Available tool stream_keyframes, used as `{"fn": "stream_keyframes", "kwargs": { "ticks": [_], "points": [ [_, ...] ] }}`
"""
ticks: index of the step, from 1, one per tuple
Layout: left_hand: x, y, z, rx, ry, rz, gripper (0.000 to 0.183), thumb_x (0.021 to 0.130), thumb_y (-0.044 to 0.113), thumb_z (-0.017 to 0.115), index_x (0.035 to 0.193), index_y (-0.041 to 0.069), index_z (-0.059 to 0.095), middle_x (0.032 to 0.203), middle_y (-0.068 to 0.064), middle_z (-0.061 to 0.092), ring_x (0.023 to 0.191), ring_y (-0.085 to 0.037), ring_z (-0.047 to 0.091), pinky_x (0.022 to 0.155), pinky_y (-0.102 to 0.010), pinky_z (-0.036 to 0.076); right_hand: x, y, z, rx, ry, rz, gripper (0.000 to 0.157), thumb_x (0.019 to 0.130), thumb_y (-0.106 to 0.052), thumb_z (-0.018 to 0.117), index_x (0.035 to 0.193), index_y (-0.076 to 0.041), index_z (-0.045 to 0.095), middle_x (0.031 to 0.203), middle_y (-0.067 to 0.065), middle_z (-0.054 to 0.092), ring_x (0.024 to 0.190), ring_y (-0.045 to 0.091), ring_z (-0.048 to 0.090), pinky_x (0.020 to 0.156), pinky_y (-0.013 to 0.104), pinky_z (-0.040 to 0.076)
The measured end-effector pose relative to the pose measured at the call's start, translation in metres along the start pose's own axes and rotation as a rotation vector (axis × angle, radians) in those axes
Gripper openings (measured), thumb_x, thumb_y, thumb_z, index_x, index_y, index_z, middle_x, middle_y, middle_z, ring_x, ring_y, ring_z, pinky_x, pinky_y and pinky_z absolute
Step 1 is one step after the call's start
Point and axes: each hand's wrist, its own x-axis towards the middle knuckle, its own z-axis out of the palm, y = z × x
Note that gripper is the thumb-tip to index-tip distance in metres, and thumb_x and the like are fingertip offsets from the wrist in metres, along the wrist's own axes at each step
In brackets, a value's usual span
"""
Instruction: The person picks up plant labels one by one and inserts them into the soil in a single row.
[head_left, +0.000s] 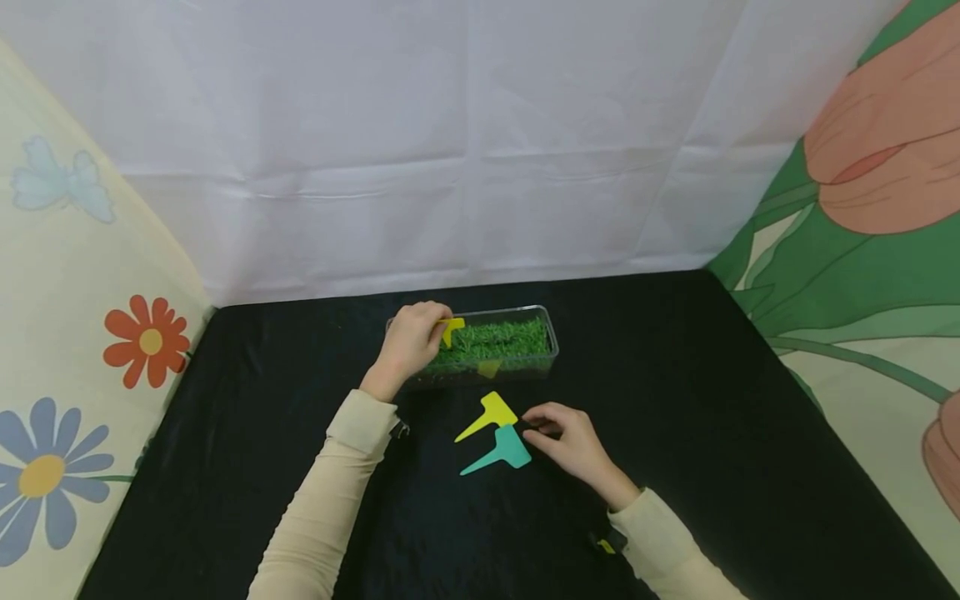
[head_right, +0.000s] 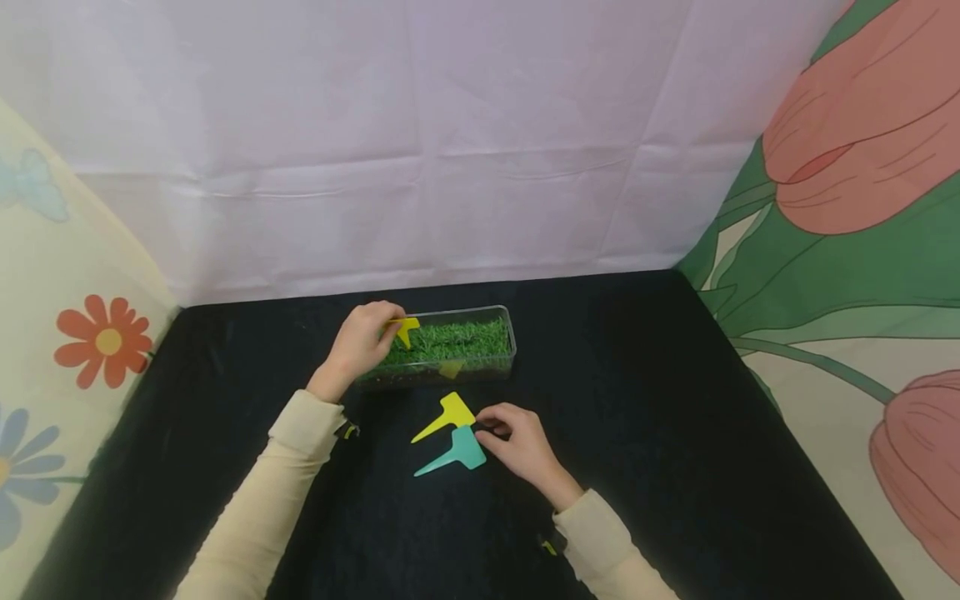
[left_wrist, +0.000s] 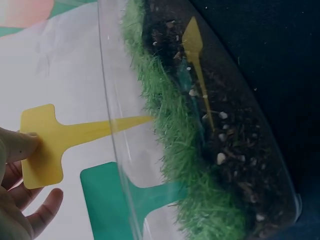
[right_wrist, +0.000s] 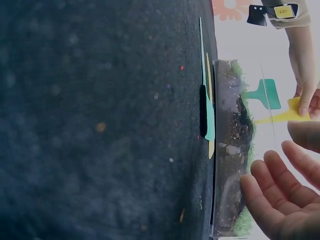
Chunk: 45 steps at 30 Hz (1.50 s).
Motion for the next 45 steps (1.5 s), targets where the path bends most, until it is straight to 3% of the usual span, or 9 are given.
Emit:
{"fn": "stream_keyframes", "kwargs": {
  "ticks": [11, 22, 45],
  "points": [
    [-0.001, 0.000, 0.002, 0.068, -0.063, -0.051, 0.010, 0.087, 0.004, 0.059, 0.096, 0.005, 0.065, 0.091, -0.008, 0.065, 0.081, -0.023, 0.059, 0.080, -0.040, 0.045, 0.000, 0.000, -0.002, 0.017, 0.003, -0.018, 0.017, 0.077, 0.000, 0.069, 0.094, 0.001, 0.066, 0.091, 0.011, 0.064, 0.079, 0.022, 0.063, 0.066, 0.029, 0.052],
    [-0.006, -0.005, 0.008, 0.072, -0.067, -0.059, 0.010, 0.087, 0.004, 0.059, 0.094, 0.004, 0.066, 0.090, -0.009, 0.066, 0.080, -0.024, 0.060, 0.081, -0.041, 0.044, 0.001, -0.001, -0.002, 0.018, -0.011, -0.003, 0.019, 0.077, 0.000, 0.069, 0.096, 0.001, 0.066, 0.092, 0.009, 0.064, 0.080, 0.021, 0.062, 0.068, 0.029, 0.052],
    [-0.002, -0.005, 0.011, 0.126, -0.076, -0.059, 0.010, 0.086, 0.004, 0.061, 0.094, 0.005, 0.067, 0.092, -0.008, 0.066, 0.083, -0.023, 0.061, 0.084, -0.041, 0.044, -0.001, 0.000, -0.002, 0.020, 0.008, -0.003, 0.019, 0.076, 0.002, 0.070, 0.094, 0.002, 0.066, 0.091, 0.010, 0.065, 0.079, 0.023, 0.063, 0.067, 0.030, 0.052]
  ]
}}
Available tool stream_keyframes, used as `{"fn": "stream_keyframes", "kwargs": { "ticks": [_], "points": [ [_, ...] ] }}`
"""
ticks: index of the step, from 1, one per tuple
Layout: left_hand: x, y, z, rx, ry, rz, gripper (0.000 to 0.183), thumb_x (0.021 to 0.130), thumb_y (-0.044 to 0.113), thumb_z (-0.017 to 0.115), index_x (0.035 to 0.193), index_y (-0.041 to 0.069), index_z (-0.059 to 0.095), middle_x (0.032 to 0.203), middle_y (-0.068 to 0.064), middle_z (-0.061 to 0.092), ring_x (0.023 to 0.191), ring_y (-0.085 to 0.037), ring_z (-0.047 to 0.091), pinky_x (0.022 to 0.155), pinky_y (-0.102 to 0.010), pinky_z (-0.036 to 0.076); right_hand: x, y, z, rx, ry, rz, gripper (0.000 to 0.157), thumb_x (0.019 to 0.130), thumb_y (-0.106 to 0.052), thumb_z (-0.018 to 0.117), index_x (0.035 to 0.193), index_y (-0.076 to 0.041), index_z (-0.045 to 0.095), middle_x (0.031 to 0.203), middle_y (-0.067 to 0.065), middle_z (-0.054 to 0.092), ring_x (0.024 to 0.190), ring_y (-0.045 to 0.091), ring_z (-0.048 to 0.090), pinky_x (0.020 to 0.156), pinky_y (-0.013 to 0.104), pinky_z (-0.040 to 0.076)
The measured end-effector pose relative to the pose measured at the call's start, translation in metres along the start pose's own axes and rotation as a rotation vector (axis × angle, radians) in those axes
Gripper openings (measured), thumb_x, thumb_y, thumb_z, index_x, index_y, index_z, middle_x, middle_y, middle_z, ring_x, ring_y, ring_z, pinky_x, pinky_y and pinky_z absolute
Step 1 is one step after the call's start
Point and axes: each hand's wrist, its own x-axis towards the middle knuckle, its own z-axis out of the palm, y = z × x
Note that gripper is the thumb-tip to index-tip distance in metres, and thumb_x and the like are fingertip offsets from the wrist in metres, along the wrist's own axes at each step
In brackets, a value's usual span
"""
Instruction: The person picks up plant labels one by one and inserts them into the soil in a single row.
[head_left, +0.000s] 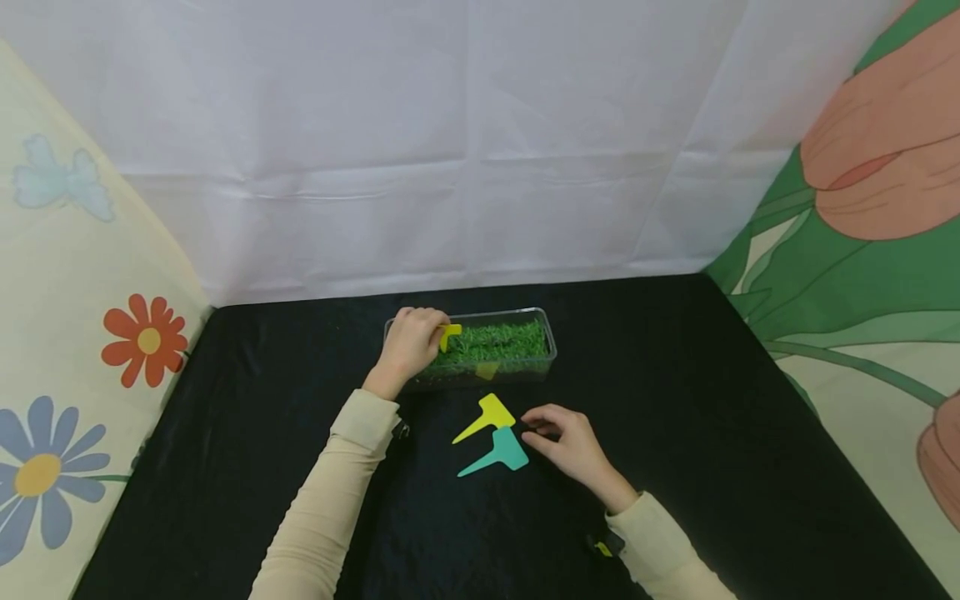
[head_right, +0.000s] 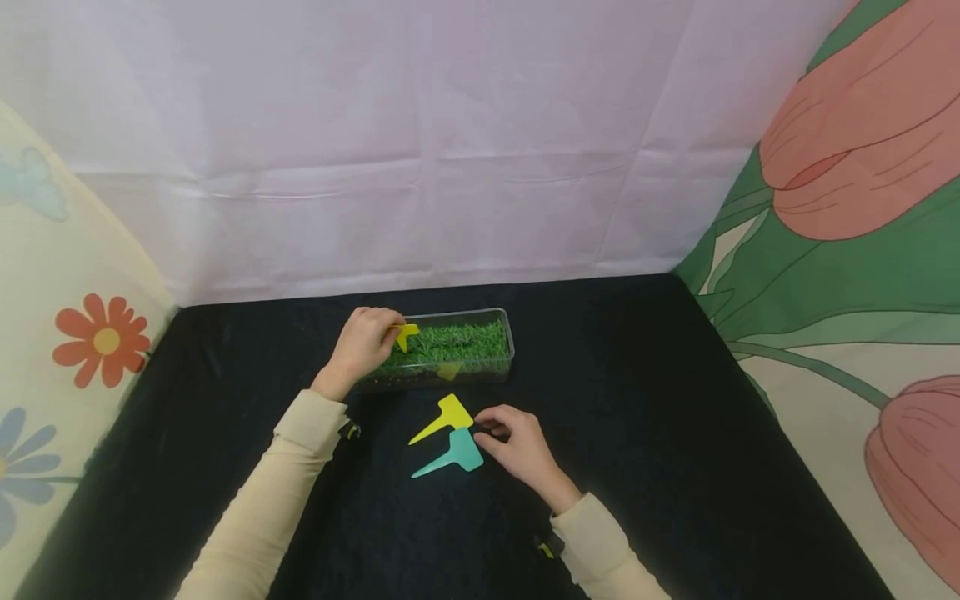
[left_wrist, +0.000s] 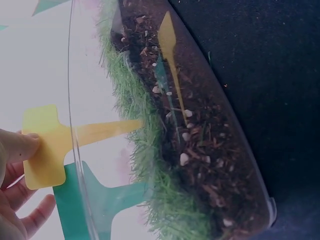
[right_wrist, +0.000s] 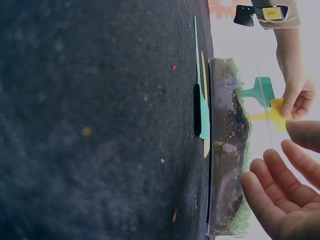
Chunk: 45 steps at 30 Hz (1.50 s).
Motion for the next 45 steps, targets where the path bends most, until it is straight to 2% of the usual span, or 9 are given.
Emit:
{"fn": "stream_keyframes", "kwargs": {
  "ticks": [12, 23, 31, 37, 41, 45],
  "points": [
    [-0.002, -0.001, 0.002, -0.017, 0.064, 0.023, 0.009, 0.085, 0.003, 0.062, 0.091, 0.005, 0.068, 0.087, -0.008, 0.067, 0.079, -0.022, 0.061, 0.084, -0.040, 0.044, -0.001, -0.002, -0.001, 0.010, -0.006, 0.011, 0.019, 0.076, 0.000, 0.070, 0.095, 0.001, 0.066, 0.092, 0.009, 0.065, 0.080, 0.021, 0.063, 0.068, 0.028, 0.052],
    [-0.002, 0.002, 0.000, 0.025, 0.033, 0.032, 0.009, 0.084, 0.003, 0.062, 0.085, 0.007, 0.071, 0.081, -0.005, 0.067, 0.075, -0.020, 0.062, 0.086, -0.040, 0.042, -0.001, -0.001, 0.000, 0.010, 0.001, -0.006, 0.017, 0.077, 0.000, 0.069, 0.094, 0.001, 0.065, 0.091, 0.011, 0.064, 0.078, 0.021, 0.063, 0.067, 0.028, 0.052],
    [0.001, 0.002, 0.001, 0.092, 0.055, 0.049, 0.006, 0.081, 0.005, 0.067, 0.082, 0.008, 0.073, 0.078, -0.003, 0.066, 0.076, -0.019, 0.061, 0.087, -0.040, 0.041, -0.001, -0.001, 0.000, 0.025, -0.015, 0.009, 0.017, 0.079, -0.001, 0.068, 0.095, 0.001, 0.065, 0.092, 0.011, 0.064, 0.078, 0.022, 0.063, 0.068, 0.028, 0.052],
    [0.002, 0.002, 0.000, 0.123, 0.046, 0.037, 0.007, 0.081, 0.008, 0.068, 0.083, 0.010, 0.074, 0.077, -0.002, 0.066, 0.073, -0.017, 0.061, 0.092, -0.042, 0.038, -0.001, -0.001, -0.001, 0.052, -0.030, 0.019, 0.016, 0.079, 0.001, 0.068, 0.095, 0.002, 0.065, 0.092, 0.012, 0.064, 0.077, 0.021, 0.064, 0.067, 0.026, 0.053],
    [0.004, 0.001, 0.001, 0.100, 0.037, 0.038, 0.008, 0.082, 0.005, 0.067, 0.082, 0.010, 0.074, 0.075, -0.002, 0.065, 0.072, -0.017, 0.061, 0.093, -0.044, 0.037, -0.001, 0.000, -0.002, 0.053, -0.038, 0.031, 0.017, 0.079, 0.000, 0.067, 0.096, 0.002, 0.065, 0.092, 0.013, 0.063, 0.077, 0.021, 0.064, 0.067, 0.025, 0.052],
    [0.007, 0.000, 0.001, 0.044, -0.001, 0.043, 0.010, 0.083, 0.002, 0.063, 0.083, 0.007, 0.072, 0.076, -0.005, 0.063, 0.073, -0.020, 0.060, 0.088, -0.044, 0.041, -0.001, -0.001, -0.002, 0.061, -0.040, 0.030, 0.017, 0.080, 0.000, 0.067, 0.096, 0.003, 0.065, 0.092, 0.015, 0.063, 0.076, 0.020, 0.064, 0.067, 0.025, 0.052]
  ]
}}
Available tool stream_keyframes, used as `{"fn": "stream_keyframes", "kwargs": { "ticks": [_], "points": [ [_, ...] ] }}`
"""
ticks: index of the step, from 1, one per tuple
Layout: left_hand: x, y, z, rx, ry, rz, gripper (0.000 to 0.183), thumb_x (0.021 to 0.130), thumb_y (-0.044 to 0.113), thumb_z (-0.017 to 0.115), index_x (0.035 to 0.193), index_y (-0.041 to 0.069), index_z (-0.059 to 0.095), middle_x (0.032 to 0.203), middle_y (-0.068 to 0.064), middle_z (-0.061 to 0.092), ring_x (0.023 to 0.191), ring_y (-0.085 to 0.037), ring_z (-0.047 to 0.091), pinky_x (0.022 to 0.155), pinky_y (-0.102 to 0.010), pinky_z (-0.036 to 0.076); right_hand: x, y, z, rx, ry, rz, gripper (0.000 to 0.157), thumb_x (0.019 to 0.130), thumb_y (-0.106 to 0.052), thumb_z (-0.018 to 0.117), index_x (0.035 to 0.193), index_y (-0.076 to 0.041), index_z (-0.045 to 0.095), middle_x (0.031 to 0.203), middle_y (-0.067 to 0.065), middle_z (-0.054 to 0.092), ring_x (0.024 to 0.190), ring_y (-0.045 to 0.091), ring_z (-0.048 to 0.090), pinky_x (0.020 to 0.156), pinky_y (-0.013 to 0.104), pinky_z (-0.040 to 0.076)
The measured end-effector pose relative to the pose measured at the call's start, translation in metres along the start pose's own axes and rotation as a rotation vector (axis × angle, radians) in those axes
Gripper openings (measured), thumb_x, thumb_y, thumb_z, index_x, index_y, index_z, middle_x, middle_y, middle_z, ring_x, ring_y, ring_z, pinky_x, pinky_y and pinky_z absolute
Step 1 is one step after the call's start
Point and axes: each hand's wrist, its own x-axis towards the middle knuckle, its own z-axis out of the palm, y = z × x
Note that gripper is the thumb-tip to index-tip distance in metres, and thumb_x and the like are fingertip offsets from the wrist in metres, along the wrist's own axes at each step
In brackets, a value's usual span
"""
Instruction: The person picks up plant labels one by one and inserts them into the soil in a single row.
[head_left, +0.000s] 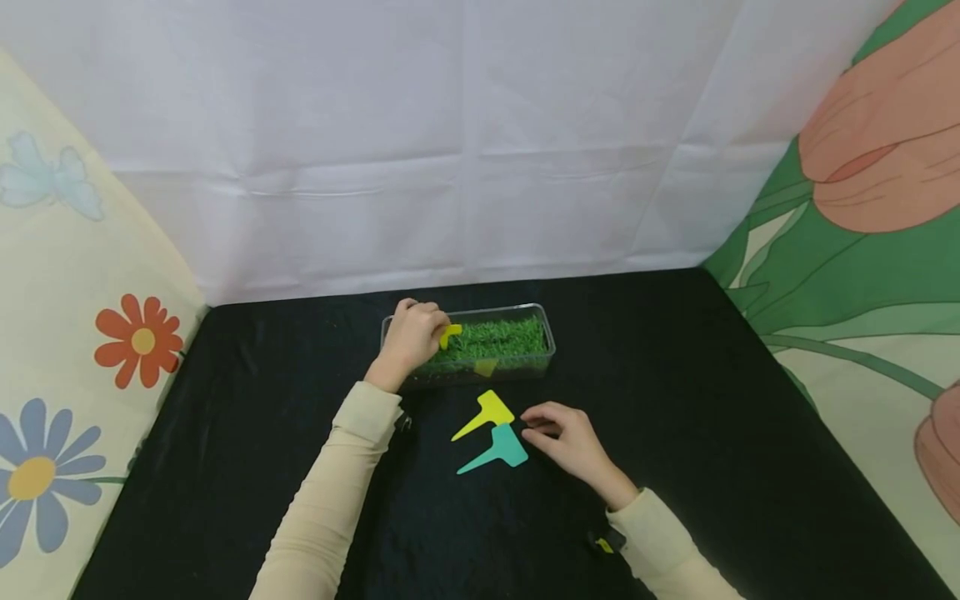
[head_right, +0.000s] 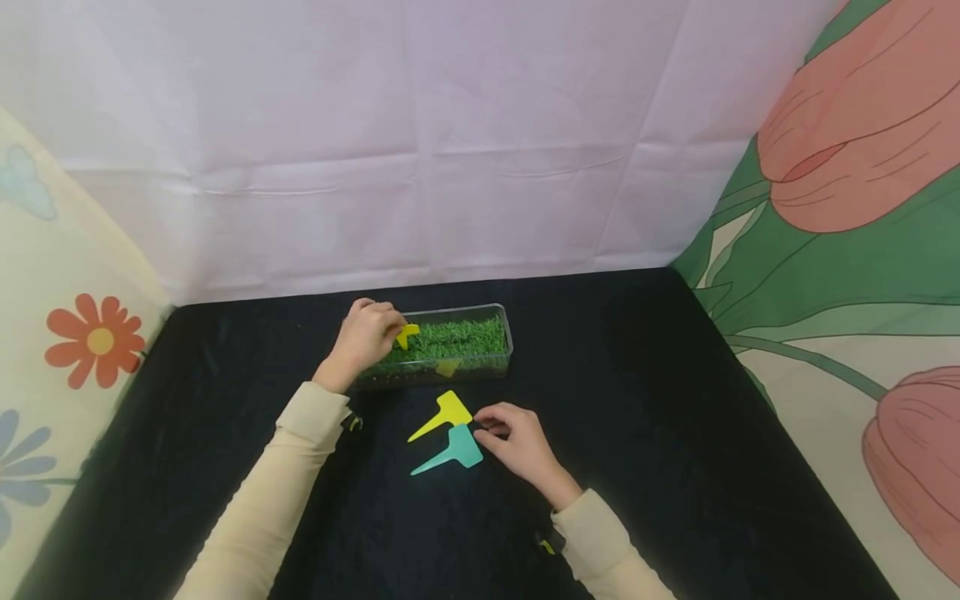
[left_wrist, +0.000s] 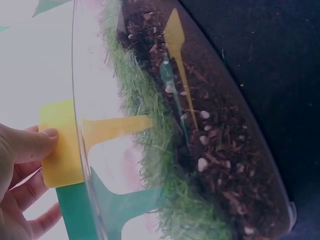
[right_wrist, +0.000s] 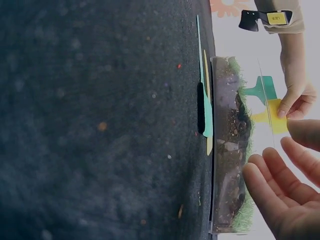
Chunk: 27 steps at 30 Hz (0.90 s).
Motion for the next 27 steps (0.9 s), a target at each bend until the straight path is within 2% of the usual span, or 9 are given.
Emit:
{"fn": "stream_keyframes", "kwargs": {
  "ticks": [5, 11, 27],
  "points": [
    [0.0023, 0.0009, -0.0002, -0.061, -0.063, -0.012, 0.011, 0.086, 0.000, 0.059, 0.086, 0.004, 0.069, 0.080, -0.008, 0.063, 0.075, -0.023, 0.059, 0.083, -0.043, 0.043, -0.0005, 0.0007, 0.0005, 0.009, -0.004, -0.004, 0.017, 0.080, 0.000, 0.067, 0.097, 0.003, 0.065, 0.093, 0.015, 0.063, 0.077, 0.020, 0.064, 0.067, 0.026, 0.052],
    [0.0046, 0.0017, -0.0003, -0.066, -0.119, -0.040, 0.010, 0.086, -0.001, 0.058, 0.089, 0.003, 0.067, 0.083, -0.009, 0.063, 0.079, -0.024, 0.059, 0.085, -0.043, 0.041, -0.0006, 0.0018, 0.0011, 0.022, -0.005, -0.003, 0.017, 0.080, 0.000, 0.066, 0.097, 0.004, 0.064, 0.093, 0.016, 0.063, 0.077, 0.021, 0.064, 0.067, 0.026, 0.053],
    [0.0036, -0.0018, 0.0063, -0.068, -0.145, -0.051, 0.012, 0.086, -0.002, 0.059, 0.092, 0.002, 0.067, 0.087, -0.010, 0.064, 0.082, -0.025, 0.060, 0.086, -0.044, 0.041, -0.0002, 0.0008, 0.0018, 0.017, 0.000, -0.011, 0.017, 0.080, 0.000, 0.067, 0.096, 0.004, 0.064, 0.092, 0.016, 0.063, 0.076, 0.020, 0.064, 0.067, 0.026, 0.053]
  ]
}}
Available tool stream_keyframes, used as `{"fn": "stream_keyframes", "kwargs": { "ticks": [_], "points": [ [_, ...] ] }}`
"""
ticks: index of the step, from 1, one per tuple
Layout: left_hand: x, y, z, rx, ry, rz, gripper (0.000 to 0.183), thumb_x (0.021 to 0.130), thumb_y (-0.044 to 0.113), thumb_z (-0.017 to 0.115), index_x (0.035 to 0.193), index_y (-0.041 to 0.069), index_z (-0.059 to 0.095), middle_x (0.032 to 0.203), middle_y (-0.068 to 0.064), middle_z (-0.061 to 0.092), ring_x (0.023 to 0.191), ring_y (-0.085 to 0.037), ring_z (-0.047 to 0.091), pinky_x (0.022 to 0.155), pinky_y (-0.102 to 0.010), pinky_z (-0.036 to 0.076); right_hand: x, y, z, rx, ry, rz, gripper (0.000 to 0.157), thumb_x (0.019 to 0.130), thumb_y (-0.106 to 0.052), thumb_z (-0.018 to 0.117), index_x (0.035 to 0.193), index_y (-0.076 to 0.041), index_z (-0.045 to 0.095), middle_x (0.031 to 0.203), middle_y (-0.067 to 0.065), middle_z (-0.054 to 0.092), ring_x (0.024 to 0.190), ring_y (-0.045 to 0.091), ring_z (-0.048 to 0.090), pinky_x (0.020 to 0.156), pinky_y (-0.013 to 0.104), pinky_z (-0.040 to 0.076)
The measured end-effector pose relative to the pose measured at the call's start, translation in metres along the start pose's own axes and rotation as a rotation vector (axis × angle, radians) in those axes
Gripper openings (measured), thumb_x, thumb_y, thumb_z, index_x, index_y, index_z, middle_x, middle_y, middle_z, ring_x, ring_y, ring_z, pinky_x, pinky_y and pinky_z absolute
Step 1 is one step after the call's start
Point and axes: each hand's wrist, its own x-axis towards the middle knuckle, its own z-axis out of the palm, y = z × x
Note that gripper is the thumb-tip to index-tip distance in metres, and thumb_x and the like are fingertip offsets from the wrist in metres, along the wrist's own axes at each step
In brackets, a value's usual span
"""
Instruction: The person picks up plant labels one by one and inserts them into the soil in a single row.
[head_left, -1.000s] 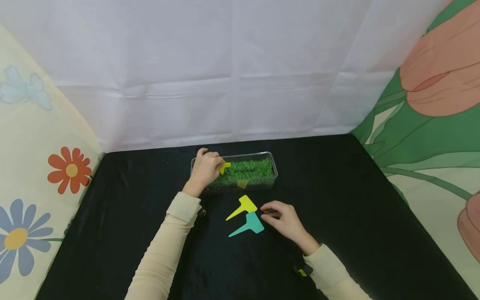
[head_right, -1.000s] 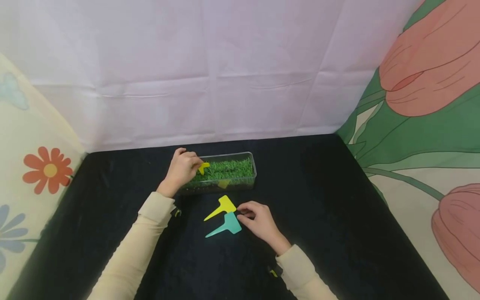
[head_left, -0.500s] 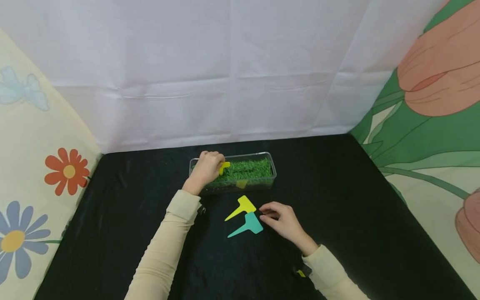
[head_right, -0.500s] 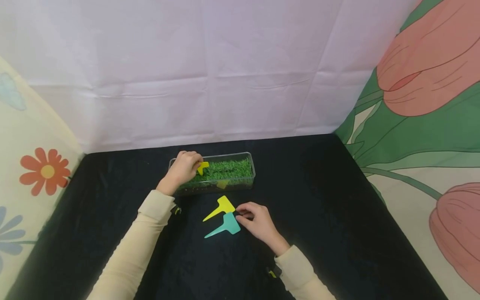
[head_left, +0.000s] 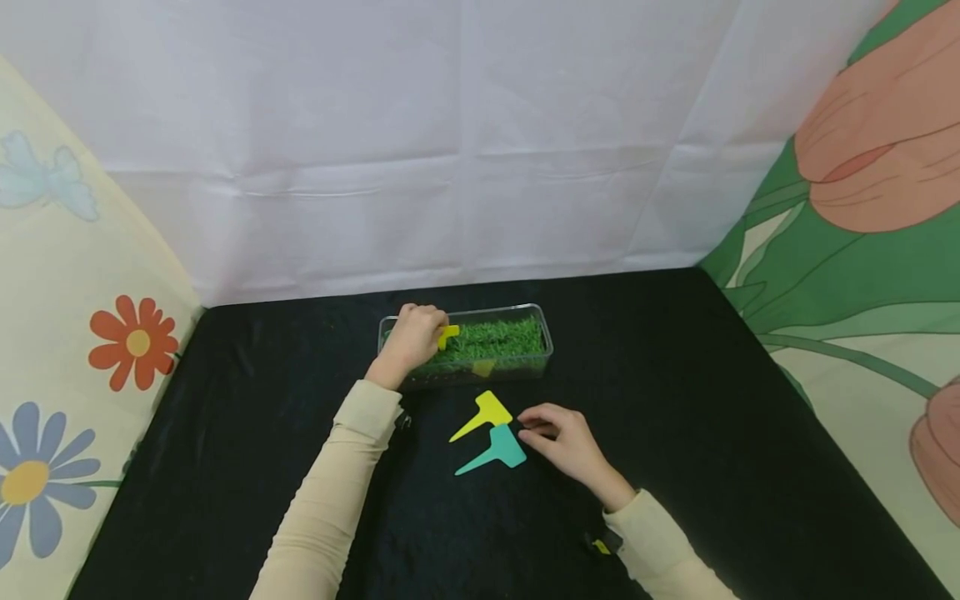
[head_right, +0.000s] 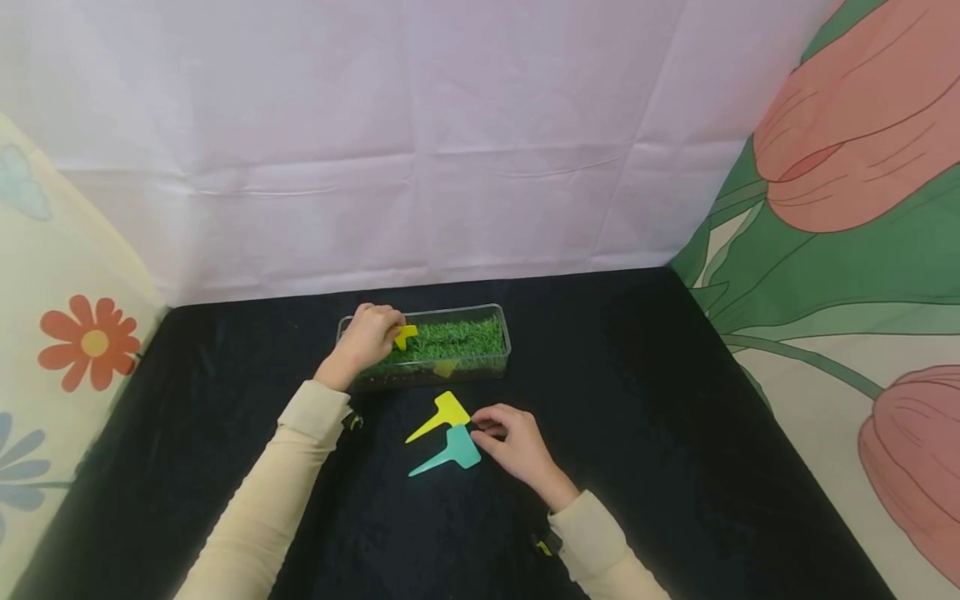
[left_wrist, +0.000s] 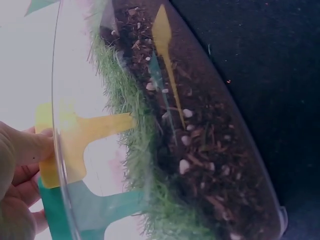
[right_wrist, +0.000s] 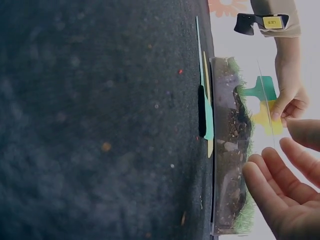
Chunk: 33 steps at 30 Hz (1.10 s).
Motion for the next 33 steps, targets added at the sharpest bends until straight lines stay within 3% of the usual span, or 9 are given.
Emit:
{"fn": "stream_keyframes", "kwargs": {
  "ticks": [11, 26, 33],
  "points": [
    [0.0033, 0.0041, 0.0011, 0.006, -0.002, -0.005, 0.012, 0.087, 0.001, 0.058, 0.091, 0.003, 0.069, 0.085, -0.009, 0.064, 0.080, -0.024, 0.060, 0.086, -0.043, 0.041, 0.0002, -0.0031, 0.0004, -0.017, 0.018, 0.016, 0.016, 0.079, 0.000, 0.067, 0.095, 0.003, 0.065, 0.091, 0.015, 0.064, 0.075, 0.022, 0.064, 0.066, 0.028, 0.053],
    [0.0000, 0.0047, -0.0027, 0.086, -0.009, -0.042, 0.013, 0.087, 0.006, 0.060, 0.095, 0.007, 0.070, 0.087, -0.006, 0.064, 0.084, -0.022, 0.059, 0.089, -0.045, 0.040, -0.0001, -0.0044, -0.0004, -0.019, 0.012, 0.010, 0.017, 0.080, -0.002, 0.067, 0.096, 0.003, 0.065, 0.092, 0.015, 0.064, 0.076, 0.022, 0.063, 0.066, 0.027, 0.053],
    [-0.0044, 0.0066, -0.0078, 0.053, 0.033, -0.037, 0.014, 0.087, 0.005, 0.060, 0.098, 0.007, 0.068, 0.092, -0.006, 0.064, 0.087, -0.023, 0.058, 0.088, -0.045, 0.039, 0.0002, -0.0050, -0.0016, -0.046, 0.026, -0.016, 0.016, 0.079, 0.000, 0.068, 0.094, 0.003, 0.065, 0.090, 0.013, 0.064, 0.074, 0.019, 0.063, 0.066, 0.026, 0.052]
  ]
}}
